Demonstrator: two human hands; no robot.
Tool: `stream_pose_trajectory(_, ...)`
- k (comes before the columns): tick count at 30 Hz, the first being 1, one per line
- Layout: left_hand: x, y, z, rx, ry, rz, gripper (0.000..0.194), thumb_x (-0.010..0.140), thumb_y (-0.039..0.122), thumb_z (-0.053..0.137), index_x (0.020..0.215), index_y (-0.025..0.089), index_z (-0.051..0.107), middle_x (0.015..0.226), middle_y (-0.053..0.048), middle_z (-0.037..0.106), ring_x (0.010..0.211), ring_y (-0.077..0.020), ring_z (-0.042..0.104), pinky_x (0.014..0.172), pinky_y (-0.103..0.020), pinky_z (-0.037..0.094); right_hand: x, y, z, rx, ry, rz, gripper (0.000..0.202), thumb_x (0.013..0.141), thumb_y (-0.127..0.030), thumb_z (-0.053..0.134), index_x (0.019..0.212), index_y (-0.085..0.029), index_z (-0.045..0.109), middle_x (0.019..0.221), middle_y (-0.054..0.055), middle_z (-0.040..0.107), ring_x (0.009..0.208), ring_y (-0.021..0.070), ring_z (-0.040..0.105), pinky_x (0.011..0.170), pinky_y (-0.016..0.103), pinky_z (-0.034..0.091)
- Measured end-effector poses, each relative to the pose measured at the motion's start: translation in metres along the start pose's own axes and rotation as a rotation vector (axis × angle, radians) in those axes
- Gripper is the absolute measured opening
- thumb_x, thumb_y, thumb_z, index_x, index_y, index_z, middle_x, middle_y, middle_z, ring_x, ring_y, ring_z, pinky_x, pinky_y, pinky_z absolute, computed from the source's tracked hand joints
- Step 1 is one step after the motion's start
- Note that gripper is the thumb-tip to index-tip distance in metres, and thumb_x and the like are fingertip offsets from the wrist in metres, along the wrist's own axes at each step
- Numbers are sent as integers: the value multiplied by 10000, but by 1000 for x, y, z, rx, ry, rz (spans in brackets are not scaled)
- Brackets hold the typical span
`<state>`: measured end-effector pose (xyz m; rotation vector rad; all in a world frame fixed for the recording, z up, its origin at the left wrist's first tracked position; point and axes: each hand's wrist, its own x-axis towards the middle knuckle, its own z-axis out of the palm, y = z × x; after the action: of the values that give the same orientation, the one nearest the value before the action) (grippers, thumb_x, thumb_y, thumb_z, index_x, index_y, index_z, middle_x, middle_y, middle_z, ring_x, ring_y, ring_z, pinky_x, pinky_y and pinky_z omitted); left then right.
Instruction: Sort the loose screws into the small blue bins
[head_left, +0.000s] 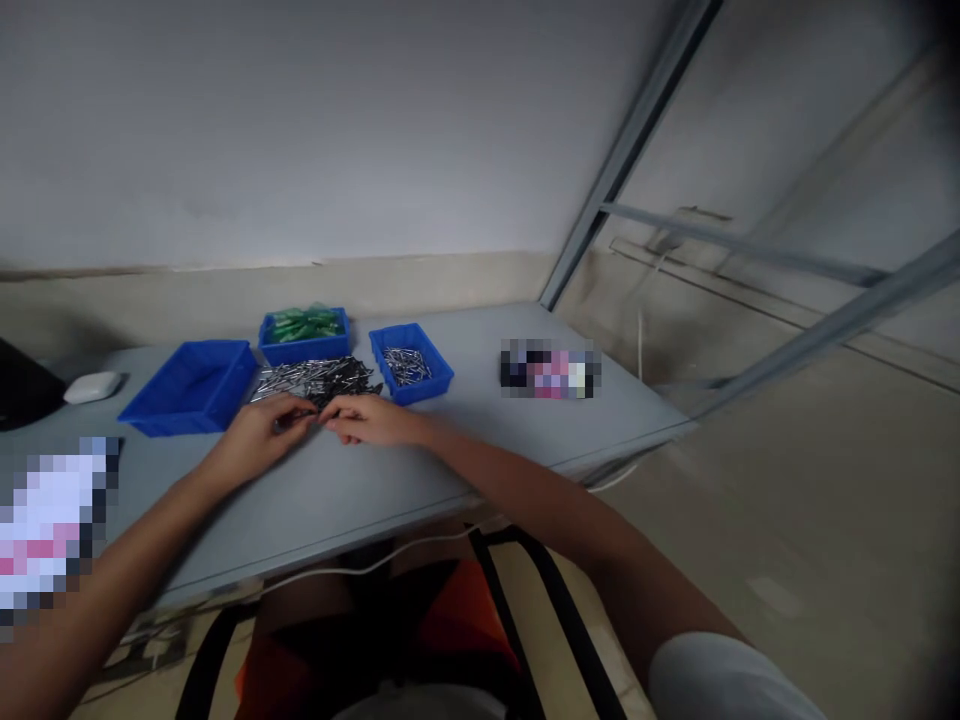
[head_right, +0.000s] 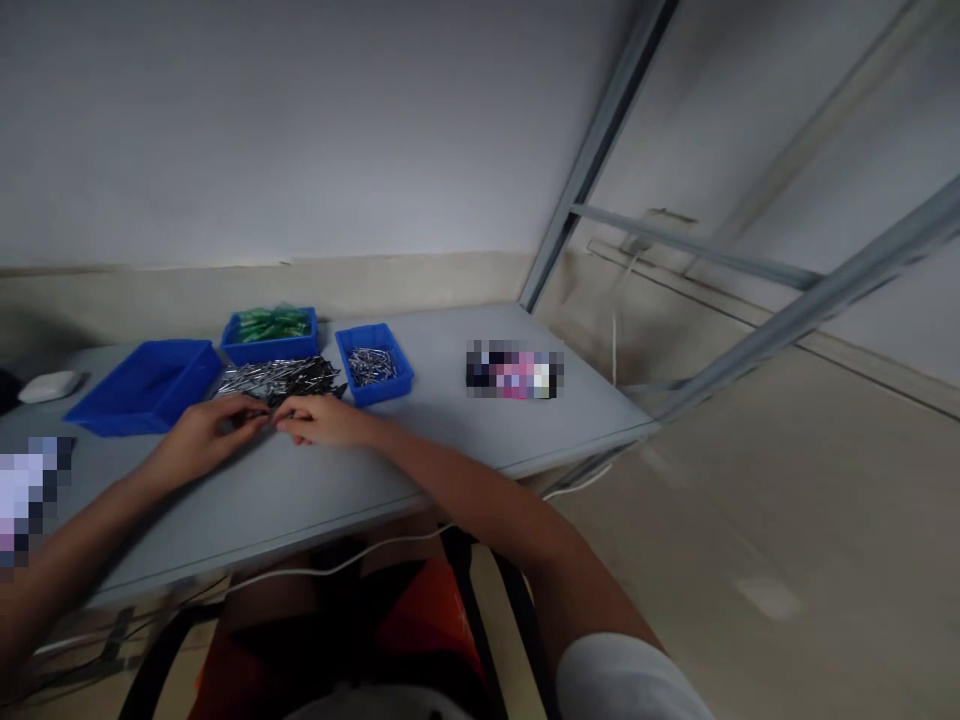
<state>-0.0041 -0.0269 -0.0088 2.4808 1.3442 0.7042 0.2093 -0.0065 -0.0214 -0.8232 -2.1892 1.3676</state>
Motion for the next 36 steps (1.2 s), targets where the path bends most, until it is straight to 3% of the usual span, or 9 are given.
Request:
stream_pose_trajectory(5, 1, 2, 2, 55, -15, 109, 318, 858, 396, 454, 888, 170, 677, 825, -64, 682, 734, -186, 604, 681, -297, 472, 2, -3, 3, 119, 15, 60, 185, 938, -323, 508, 858, -162, 554, 735, 0, 581, 671, 93, 558, 639, 232, 461)
stream_pose_trajectory(10, 2, 2, 5, 154, 14, 166, 281, 848, 346, 471, 886, 169, 685, 808, -75, 657, 770, -212, 596, 707, -319, 463, 9, 1, 17, 23, 216, 57, 257, 947, -361, 492, 770, -176, 519, 688, -8, 575, 610, 86, 541, 545, 214, 425)
stream_pose_trajectory(20, -6, 13, 20, 197, 130, 70, 285, 832, 310, 448, 881, 165, 689, 788, -80, 647, 739, -219, 600, 693, -314, 463, 9, 9, 25, 121, 322, 59, 128, 911, -225, 548, 794, -173, 545, 647, -37, 558, 569, 71, 514, 507, 192, 381)
stream_pose_trajectory(26, -13, 10, 24, 265, 165, 98, 335, 876, 341, 410, 944, 170, 689, 840, -90, 654, 803, -226, 609, 722, -301, 469, 5, 7, 23, 153, 293, 68, 138, 897, -230, 571, 778, -164, 551, 652, -30, 555, 576, 70, 501, 513, 190, 377)
stream_pose_trajectory(36, -15, 5, 24, 280, 81, 149, 381, 929, 376, 351, 993, 167, 664, 888, -95, 662, 833, -223, 607, 752, -305, 464, -1, 1, 22, 126, 288, 23, 60, 852, -207, 589, 828, -164, 555, 616, -48, 514, 575, 83, 482, 514, 196, 355)
